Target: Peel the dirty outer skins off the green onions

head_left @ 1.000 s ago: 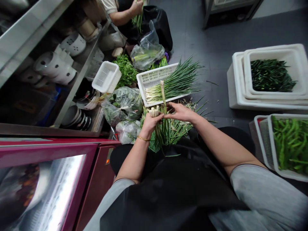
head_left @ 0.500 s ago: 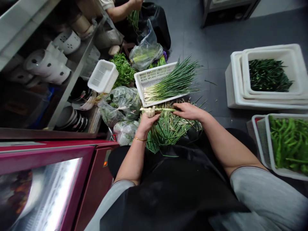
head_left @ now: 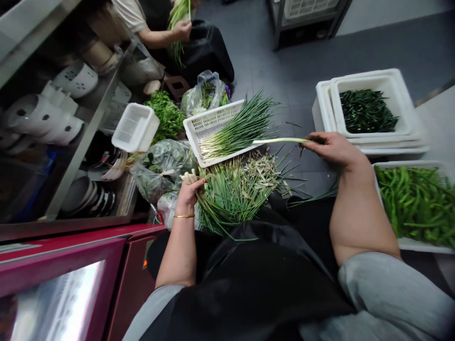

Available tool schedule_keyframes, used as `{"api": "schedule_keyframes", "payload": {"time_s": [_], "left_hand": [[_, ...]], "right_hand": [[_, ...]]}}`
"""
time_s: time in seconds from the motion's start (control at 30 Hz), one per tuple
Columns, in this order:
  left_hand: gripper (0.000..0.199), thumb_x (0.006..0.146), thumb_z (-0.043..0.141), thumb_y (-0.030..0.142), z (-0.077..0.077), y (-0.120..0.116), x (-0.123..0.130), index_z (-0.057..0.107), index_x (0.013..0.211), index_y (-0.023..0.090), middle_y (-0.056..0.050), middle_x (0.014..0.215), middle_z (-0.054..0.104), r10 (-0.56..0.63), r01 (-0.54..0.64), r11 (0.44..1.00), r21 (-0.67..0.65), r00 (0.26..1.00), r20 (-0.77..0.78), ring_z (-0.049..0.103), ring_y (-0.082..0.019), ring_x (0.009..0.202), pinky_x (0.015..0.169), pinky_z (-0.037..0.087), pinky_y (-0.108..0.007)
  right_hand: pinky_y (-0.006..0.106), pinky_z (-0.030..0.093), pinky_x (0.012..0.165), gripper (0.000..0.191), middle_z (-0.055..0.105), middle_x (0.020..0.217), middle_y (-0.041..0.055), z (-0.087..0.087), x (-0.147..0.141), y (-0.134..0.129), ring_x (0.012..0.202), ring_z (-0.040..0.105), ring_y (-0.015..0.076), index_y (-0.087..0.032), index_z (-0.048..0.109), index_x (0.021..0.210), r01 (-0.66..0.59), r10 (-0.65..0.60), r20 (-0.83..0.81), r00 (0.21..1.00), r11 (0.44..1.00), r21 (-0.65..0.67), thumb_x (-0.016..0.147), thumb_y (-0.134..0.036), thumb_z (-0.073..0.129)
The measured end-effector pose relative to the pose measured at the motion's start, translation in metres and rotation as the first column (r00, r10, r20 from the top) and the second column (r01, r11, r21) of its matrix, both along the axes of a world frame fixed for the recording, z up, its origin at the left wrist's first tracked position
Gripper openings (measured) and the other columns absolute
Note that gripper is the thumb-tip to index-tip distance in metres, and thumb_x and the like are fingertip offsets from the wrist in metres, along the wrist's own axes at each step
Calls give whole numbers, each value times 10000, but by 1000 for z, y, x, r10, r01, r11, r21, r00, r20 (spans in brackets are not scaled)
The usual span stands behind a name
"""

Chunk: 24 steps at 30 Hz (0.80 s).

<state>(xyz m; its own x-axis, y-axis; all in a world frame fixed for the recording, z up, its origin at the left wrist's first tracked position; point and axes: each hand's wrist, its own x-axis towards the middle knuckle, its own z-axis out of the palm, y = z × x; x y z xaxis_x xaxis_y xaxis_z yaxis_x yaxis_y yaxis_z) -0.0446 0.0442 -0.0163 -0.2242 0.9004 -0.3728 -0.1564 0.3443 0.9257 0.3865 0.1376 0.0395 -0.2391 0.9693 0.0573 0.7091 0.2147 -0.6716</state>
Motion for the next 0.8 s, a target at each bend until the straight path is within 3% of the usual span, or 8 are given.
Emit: {"api": "schedule_keyframes", "payload": {"time_s": [0.1, 0.17, 0.33, 0.5, 0.57, 0.63, 0.7, 0.8], "left_hand": [[369, 516, 862, 304, 0, 7, 30, 721, 779, 88, -23, 613, 639, -221, 216, 974, -65, 970, -100, 477, -67, 449, 388, 368, -190], [436, 546, 858, 294, 3, 12, 52, 743, 911, 86, -36, 680, 673, -282, 278, 959, -51, 952, -117, 453, -54, 425, 378, 351, -198], [453, 564, 860, 306, 26, 19, 69, 741, 969, 141, -46, 822, 708, -31, 18, 979, 205, 998, 61, 459, -46, 452, 388, 372, -202], [282, 642, 827, 362, 58, 0, 52, 717, 765, 133, -71, 790, 718, -115, 77, 946, 316, 988, 101, 508, -72, 495, 419, 398, -205], [266, 690, 798, 384, 71, -12, 46, 704, 756, 144, -68, 776, 722, -110, 73, 933, 351, 990, 88, 519, -77, 487, 440, 420, -214], [265, 711, 786, 397, 87, -23, 42, 700, 781, 156, -63, 791, 725, -61, 26, 920, 392, 995, 78, 549, -90, 511, 467, 443, -222], [267, 717, 785, 396, 106, -33, 38, 700, 832, 170, -55, 837, 725, 24, -50, 904, 425, 997, 67, 611, -118, 596, 508, 469, -226], [317, 721, 779, 399, 127, -51, 26, 702, 938, 180, -56, 892, 720, 113, -127, 899, 419, 992, 59, 669, -170, 743, 557, 496, -239]], "right_hand": [[277, 364, 563, 467, 605, 681, 33, -3, -10, 1, 603, 487, 137, -145, 722, 910, 10, -13, -81, 997, 999, -32, 811, -575, 571], [265, 349, 554, 444, 586, 671, 16, -7, -35, 0, 580, 458, 119, -136, 719, 956, -47, 40, -144, 989, 998, -44, 823, -534, 572], [254, 376, 594, 399, 612, 719, 17, -23, -118, -25, 607, 479, 108, -128, 710, 1025, -305, 273, -250, 929, 947, -97, 874, -454, 535], [321, 468, 752, 404, 674, 885, 64, -41, -177, -58, 766, 590, 162, -159, 694, 1096, -600, 557, -243, 794, 782, -169, 936, -454, 468], [394, 464, 908, 472, 648, 1133, 104, -34, -195, -63, 1004, 600, 219, -187, 628, 1226, -645, 604, -286, 744, 761, -73, 905, -515, 514], [445, 417, 1017, 681, 548, 1334, 125, -19, -215, -68, 1195, 527, 267, -206, 494, 1373, -629, 591, -371, 716, 777, 25, 821, -589, 607], [457, 410, 1037, 868, 525, 1369, 135, -3, -240, -77, 1229, 509, 295, -199, 393, 1435, -640, 587, -433, 684, 768, 30, 735, -620, 686], [449, 449, 984, 801, 604, 1261, 138, 10, -273, -101, 1123, 585, 298, -168, 381, 1425, -703, 606, -449, 657, 708, -73, 793, -585, 643]]}}
